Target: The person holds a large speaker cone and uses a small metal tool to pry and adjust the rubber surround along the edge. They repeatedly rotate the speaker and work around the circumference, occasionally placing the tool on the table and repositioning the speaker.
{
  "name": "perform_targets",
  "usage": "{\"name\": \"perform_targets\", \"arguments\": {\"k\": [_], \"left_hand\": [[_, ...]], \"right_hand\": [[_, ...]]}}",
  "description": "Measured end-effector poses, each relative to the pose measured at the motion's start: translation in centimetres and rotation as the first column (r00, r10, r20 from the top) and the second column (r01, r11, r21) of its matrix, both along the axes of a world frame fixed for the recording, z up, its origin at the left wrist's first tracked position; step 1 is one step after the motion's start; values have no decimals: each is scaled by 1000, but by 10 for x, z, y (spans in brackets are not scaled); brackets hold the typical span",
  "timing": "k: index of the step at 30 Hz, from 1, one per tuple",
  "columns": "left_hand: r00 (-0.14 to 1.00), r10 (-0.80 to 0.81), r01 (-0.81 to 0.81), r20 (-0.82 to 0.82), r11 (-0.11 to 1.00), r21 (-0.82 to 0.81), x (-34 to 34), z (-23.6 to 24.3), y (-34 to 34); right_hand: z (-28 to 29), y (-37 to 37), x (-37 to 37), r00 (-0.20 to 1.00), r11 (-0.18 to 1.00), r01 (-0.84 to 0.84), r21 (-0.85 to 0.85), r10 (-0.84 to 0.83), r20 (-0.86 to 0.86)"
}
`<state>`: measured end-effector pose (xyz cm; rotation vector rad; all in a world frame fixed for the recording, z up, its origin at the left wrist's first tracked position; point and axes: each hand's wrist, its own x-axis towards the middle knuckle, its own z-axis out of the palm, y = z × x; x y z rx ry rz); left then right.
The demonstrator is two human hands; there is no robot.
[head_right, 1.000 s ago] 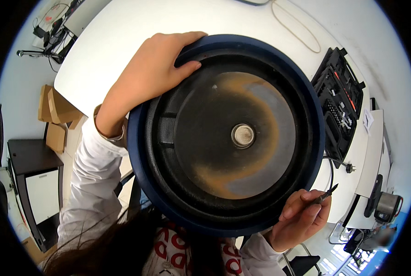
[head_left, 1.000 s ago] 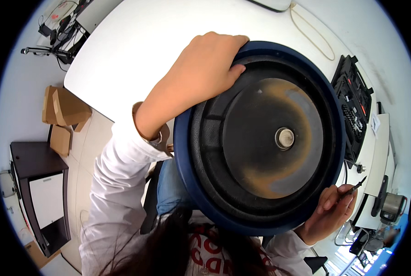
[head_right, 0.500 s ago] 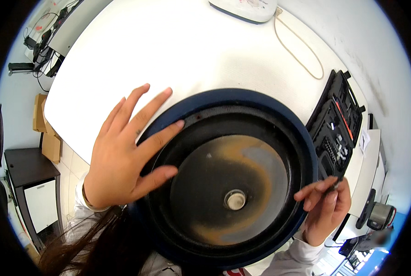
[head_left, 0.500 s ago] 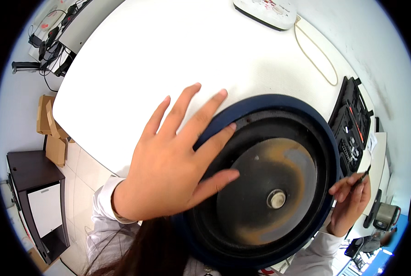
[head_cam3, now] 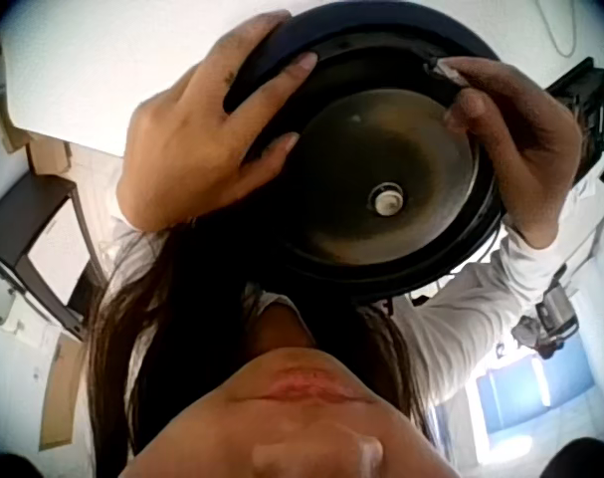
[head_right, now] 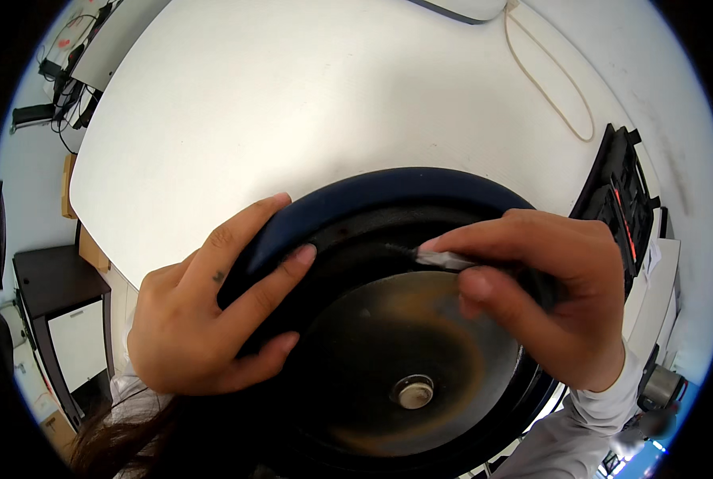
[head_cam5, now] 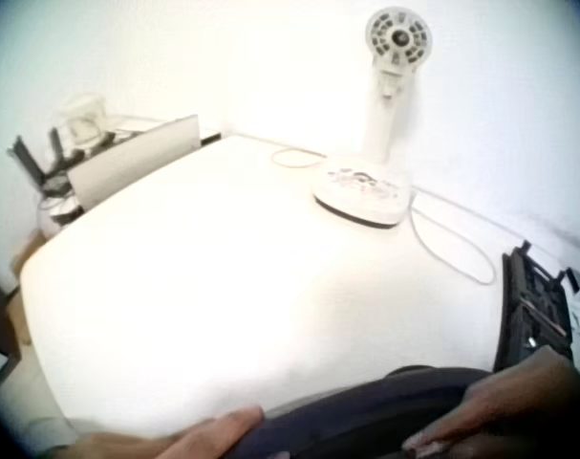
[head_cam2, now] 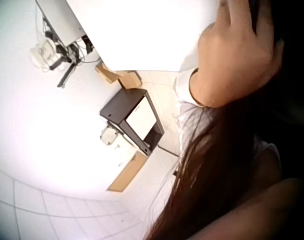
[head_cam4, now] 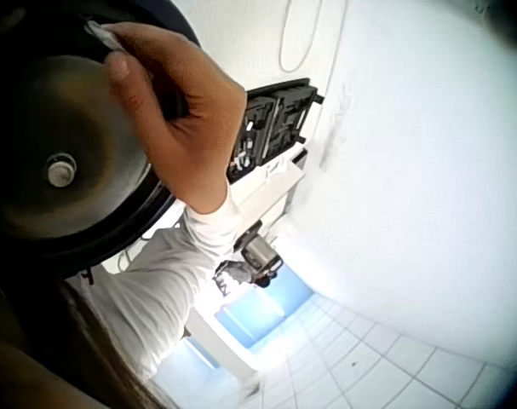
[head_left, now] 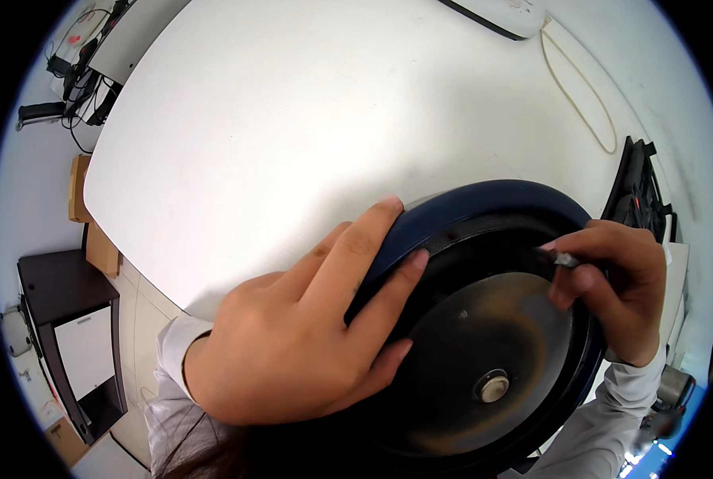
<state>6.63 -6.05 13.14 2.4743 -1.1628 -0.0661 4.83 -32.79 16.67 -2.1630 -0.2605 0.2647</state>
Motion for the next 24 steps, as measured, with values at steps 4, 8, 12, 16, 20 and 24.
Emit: {"name": "perform_targets", "arguments": {"k": [4,8,12,16,20,24], "left_hand": [[1000,3,-3,15,1000,-30,-1,-5,1],[999,11,-8,41,997,-75,-1,-10,1],[999,5,1,41,991,-132,1,-13,3],[1000,-6,8,19,991,-135,4,-11,2],[1000,6,-6,3,989,-145,1,-11,5],[1000,0,-1,-4,987,-159,3,-12,4]], "right_hand": [[-2,9,11,994,980,-69,-189,84,76],[-4,20,14,987,944,-73,-322,116,116],[-9,26,16,972,912,-97,-398,174,161],[-6,29,16,957,877,-104,-470,216,191],[-1,39,14,931,797,-89,-598,280,234],[1,45,17,904,760,-56,-648,314,291]]}}
